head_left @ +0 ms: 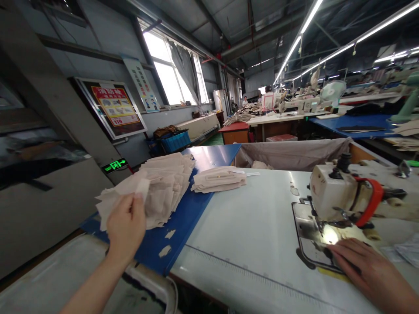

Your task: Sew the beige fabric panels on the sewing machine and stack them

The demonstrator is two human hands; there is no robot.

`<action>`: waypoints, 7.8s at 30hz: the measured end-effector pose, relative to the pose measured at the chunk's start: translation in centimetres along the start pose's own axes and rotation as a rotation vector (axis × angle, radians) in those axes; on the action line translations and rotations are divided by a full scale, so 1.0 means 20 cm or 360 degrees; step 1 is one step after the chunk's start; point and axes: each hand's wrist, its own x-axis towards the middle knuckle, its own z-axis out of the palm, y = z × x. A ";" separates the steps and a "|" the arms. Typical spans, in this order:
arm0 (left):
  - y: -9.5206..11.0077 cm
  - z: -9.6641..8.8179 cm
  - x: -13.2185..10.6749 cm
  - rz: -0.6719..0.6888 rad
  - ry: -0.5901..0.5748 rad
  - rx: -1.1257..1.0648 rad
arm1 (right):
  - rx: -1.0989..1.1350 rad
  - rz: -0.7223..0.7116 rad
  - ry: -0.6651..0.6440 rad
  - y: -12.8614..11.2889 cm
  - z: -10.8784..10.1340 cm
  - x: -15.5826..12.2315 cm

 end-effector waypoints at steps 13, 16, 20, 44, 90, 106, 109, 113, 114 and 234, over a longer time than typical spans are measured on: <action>0.91 0.54 -0.73 -0.0004 -0.1993 -0.1088 | 0.0150 0.0347 -0.0358 -0.09 -0.15 0.02; 0.94 0.59 -0.73 -0.0260 -0.2194 -0.1266 | 0.0023 0.0540 -0.0344 0.01 -0.26 -0.06; 0.90 0.66 -0.73 0.0543 -0.1781 -0.1182 | -0.0264 0.1218 -0.0351 0.23 -0.41 -0.15; 0.97 0.69 -0.85 0.1338 -0.1253 -0.1128 | 0.0030 0.1292 -0.0466 0.14 -0.50 0.00; 1.06 0.74 -0.86 0.2005 -0.0757 -0.0905 | 0.0557 0.0698 -0.0427 -0.36 -0.13 0.12; 1.09 0.76 -0.87 0.2148 -0.0826 -0.0831 | 0.0330 0.0266 -0.0445 -0.42 -0.12 0.05; 1.09 0.76 -0.87 0.2162 -0.0794 -0.0825 | 0.0340 0.0269 -0.0444 -0.43 -0.12 0.06; 1.09 0.75 -0.87 0.2157 -0.0744 -0.0833 | 0.0354 0.0282 -0.0453 -0.43 -0.12 0.07; 1.10 0.75 -0.87 0.2155 -0.0733 -0.0845 | 0.0356 0.0282 -0.0453 -0.43 -0.12 0.06; 0.50 1.10 0.05 0.0648 -0.0757 0.0088 | -0.0109 -0.0007 0.0036 -0.02 -0.02 0.01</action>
